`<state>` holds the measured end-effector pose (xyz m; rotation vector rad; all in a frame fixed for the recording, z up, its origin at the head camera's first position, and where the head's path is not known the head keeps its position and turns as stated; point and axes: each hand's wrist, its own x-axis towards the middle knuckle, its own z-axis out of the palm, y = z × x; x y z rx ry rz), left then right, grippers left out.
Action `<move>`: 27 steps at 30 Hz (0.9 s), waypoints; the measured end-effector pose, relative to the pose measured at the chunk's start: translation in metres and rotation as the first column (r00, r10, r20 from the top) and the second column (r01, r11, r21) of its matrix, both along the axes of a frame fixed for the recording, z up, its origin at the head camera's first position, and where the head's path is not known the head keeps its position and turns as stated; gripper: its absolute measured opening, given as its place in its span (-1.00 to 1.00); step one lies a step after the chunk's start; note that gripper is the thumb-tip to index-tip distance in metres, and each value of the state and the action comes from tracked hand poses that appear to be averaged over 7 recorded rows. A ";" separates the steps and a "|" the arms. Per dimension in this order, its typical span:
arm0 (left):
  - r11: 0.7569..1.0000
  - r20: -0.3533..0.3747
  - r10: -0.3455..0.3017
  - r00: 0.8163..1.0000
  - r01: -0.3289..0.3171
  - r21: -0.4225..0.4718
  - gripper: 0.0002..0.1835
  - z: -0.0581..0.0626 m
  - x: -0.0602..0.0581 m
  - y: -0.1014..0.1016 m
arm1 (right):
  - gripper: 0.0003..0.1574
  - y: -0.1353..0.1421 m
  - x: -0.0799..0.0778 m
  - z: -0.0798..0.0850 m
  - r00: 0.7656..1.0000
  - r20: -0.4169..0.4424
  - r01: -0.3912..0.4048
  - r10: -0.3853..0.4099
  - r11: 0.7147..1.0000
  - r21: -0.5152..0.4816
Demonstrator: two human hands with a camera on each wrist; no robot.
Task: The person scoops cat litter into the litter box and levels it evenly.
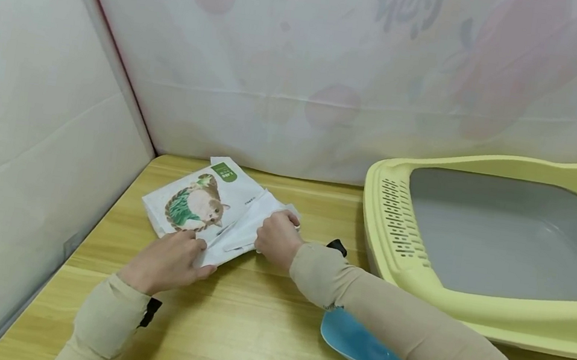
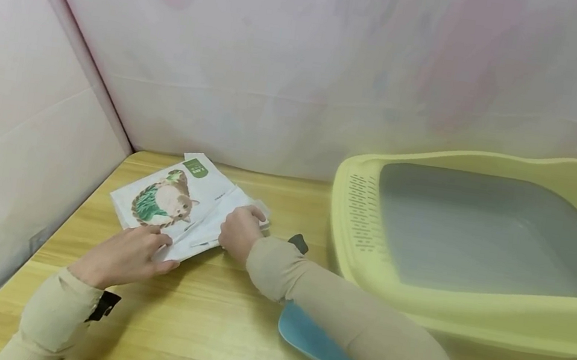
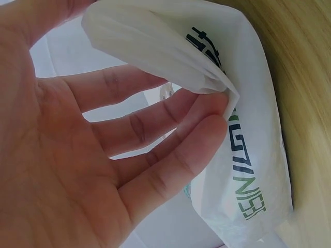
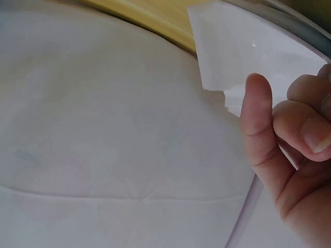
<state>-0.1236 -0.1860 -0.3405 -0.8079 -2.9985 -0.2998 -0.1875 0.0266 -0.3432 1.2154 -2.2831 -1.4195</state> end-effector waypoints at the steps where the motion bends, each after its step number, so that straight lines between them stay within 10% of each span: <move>1: 1.000 0.000 -0.002 1.000 0.002 0.000 -0.72 0.000 0.000 0.000 | -0.61 0.000 0.000 0.001 1.000 0.000 -0.001 0.001 1.000 0.000; 27: 1.000 0.011 0.009 1.000 -0.010 0.029 -0.75 0.000 -0.001 0.000 | -0.68 0.006 -0.004 0.023 0.993 0.086 0.075 -0.078 0.997 0.031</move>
